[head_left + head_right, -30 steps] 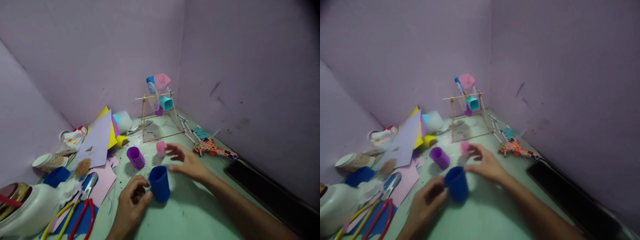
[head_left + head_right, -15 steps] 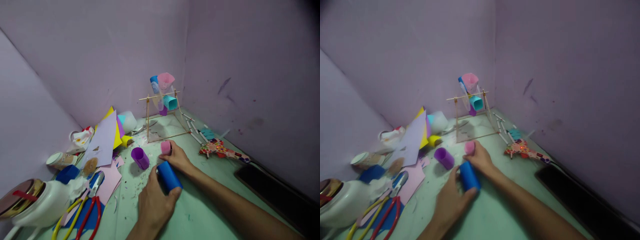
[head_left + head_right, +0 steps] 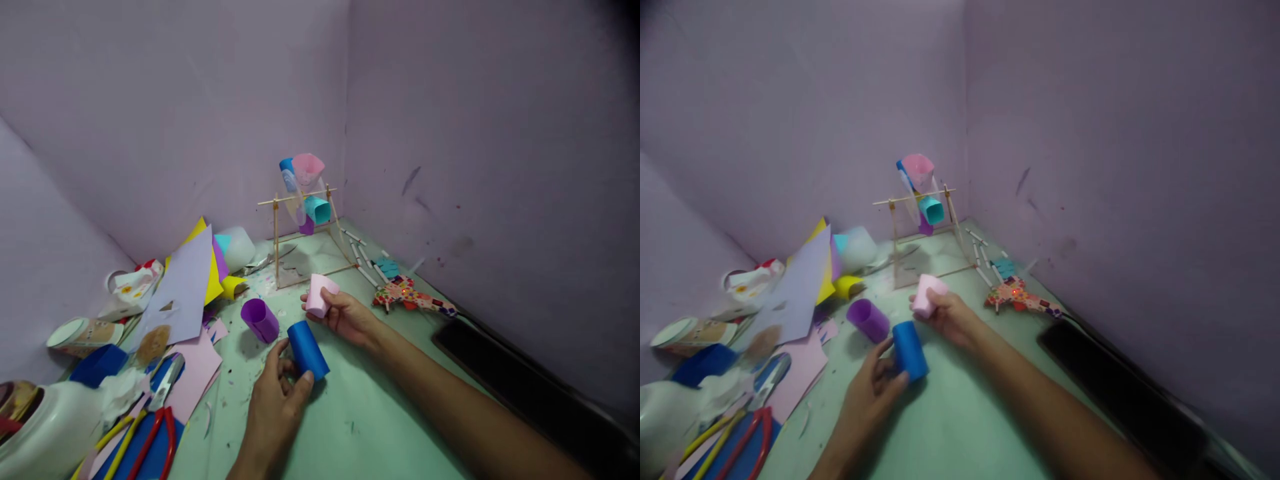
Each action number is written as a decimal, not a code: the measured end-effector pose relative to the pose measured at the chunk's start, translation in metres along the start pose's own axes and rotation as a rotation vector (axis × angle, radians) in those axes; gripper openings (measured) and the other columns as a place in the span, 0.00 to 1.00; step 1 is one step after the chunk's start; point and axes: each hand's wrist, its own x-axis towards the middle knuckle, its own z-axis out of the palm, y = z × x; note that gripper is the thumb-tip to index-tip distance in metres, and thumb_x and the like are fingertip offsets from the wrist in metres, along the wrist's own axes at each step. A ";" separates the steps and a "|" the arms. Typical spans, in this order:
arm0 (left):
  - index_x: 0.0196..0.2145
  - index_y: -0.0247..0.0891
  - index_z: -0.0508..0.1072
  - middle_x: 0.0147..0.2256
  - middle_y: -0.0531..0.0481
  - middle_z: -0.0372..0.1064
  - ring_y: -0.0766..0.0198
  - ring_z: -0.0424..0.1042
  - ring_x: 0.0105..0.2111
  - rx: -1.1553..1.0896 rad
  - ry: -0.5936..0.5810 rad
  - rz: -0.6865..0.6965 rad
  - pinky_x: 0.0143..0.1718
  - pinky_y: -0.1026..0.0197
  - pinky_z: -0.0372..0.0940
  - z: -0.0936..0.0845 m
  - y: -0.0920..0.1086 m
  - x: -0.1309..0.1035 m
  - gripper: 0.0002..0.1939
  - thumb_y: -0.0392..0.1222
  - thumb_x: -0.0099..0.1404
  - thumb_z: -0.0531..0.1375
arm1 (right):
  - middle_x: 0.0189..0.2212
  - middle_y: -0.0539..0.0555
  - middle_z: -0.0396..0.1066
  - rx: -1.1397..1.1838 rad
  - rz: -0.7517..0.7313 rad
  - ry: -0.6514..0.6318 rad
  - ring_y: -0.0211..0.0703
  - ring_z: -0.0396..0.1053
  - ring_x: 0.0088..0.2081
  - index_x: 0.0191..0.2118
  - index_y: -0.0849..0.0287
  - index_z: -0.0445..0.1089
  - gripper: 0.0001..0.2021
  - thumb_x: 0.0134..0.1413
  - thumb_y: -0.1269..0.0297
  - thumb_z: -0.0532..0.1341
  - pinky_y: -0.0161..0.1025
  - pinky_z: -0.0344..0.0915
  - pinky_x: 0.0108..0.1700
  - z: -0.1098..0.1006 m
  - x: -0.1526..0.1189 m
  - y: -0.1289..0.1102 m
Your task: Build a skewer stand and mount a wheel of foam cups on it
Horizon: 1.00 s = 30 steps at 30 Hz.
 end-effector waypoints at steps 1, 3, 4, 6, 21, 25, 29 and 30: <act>0.55 0.32 0.60 0.37 0.41 0.73 0.51 0.73 0.34 -0.013 0.000 0.002 0.36 0.53 0.66 0.001 0.000 0.000 0.37 0.54 0.52 0.61 | 0.38 0.59 0.75 0.009 -0.007 -0.015 0.42 0.73 0.37 0.39 0.63 0.69 0.16 0.46 0.59 0.65 0.42 0.70 0.43 0.000 -0.001 0.001; 0.56 0.32 0.60 0.37 0.40 0.73 0.51 0.73 0.34 -0.025 -0.003 0.001 0.36 0.53 0.67 0.001 -0.001 0.000 0.38 0.55 0.52 0.61 | 0.38 0.58 0.75 0.010 -0.018 -0.038 0.43 0.73 0.37 0.38 0.63 0.71 0.18 0.40 0.59 0.69 0.40 0.70 0.41 0.000 -0.001 0.003; 0.56 0.32 0.60 0.38 0.40 0.73 0.51 0.73 0.34 -0.024 -0.002 -0.002 0.36 0.52 0.67 0.001 -0.001 -0.001 0.38 0.55 0.52 0.61 | 0.37 0.58 0.75 0.002 -0.023 -0.046 0.43 0.73 0.36 0.37 0.64 0.71 0.19 0.37 0.59 0.71 0.39 0.70 0.40 -0.001 -0.001 0.003; 0.56 0.32 0.60 0.39 0.39 0.72 0.50 0.73 0.37 -0.019 -0.002 -0.009 0.38 0.51 0.67 0.000 -0.001 -0.001 0.38 0.55 0.52 0.61 | 0.34 0.57 0.76 -0.027 -0.033 -0.052 0.42 0.73 0.34 0.36 0.64 0.73 0.21 0.33 0.61 0.73 0.36 0.69 0.37 -0.004 0.001 0.004; 0.53 0.34 0.63 0.41 0.42 0.73 0.51 0.74 0.37 -0.233 0.027 -0.012 0.38 0.55 0.69 -0.012 0.027 -0.001 0.42 0.49 0.42 0.68 | 0.35 0.55 0.74 -0.175 -0.077 -0.096 0.41 0.70 0.34 0.39 0.63 0.72 0.27 0.28 0.59 0.74 0.37 0.65 0.39 0.001 -0.023 0.008; 0.56 0.40 0.61 0.45 0.43 0.70 0.52 0.73 0.37 0.246 0.318 0.110 0.40 0.54 0.67 -0.057 0.038 -0.007 0.39 0.52 0.47 0.65 | 0.35 0.54 0.74 -0.218 -0.119 -0.027 0.43 0.70 0.36 0.41 0.61 0.70 0.27 0.30 0.60 0.73 0.39 0.65 0.40 -0.005 -0.028 0.005; 0.55 0.37 0.61 0.40 0.43 0.71 0.50 0.72 0.35 0.556 0.474 0.082 0.38 0.52 0.66 -0.091 0.033 0.007 0.36 0.53 0.51 0.62 | 0.35 0.54 0.73 -0.296 -0.165 0.003 0.44 0.70 0.37 0.42 0.62 0.69 0.26 0.31 0.62 0.71 0.40 0.65 0.42 -0.004 -0.016 0.012; 0.54 0.36 0.62 0.39 0.43 0.71 0.51 0.72 0.34 0.562 0.461 0.067 0.38 0.52 0.66 -0.093 0.030 0.012 0.35 0.51 0.50 0.62 | 0.36 0.54 0.73 -0.320 -0.180 0.006 0.44 0.69 0.37 0.42 0.61 0.69 0.26 0.31 0.64 0.71 0.40 0.64 0.42 -0.002 -0.010 0.014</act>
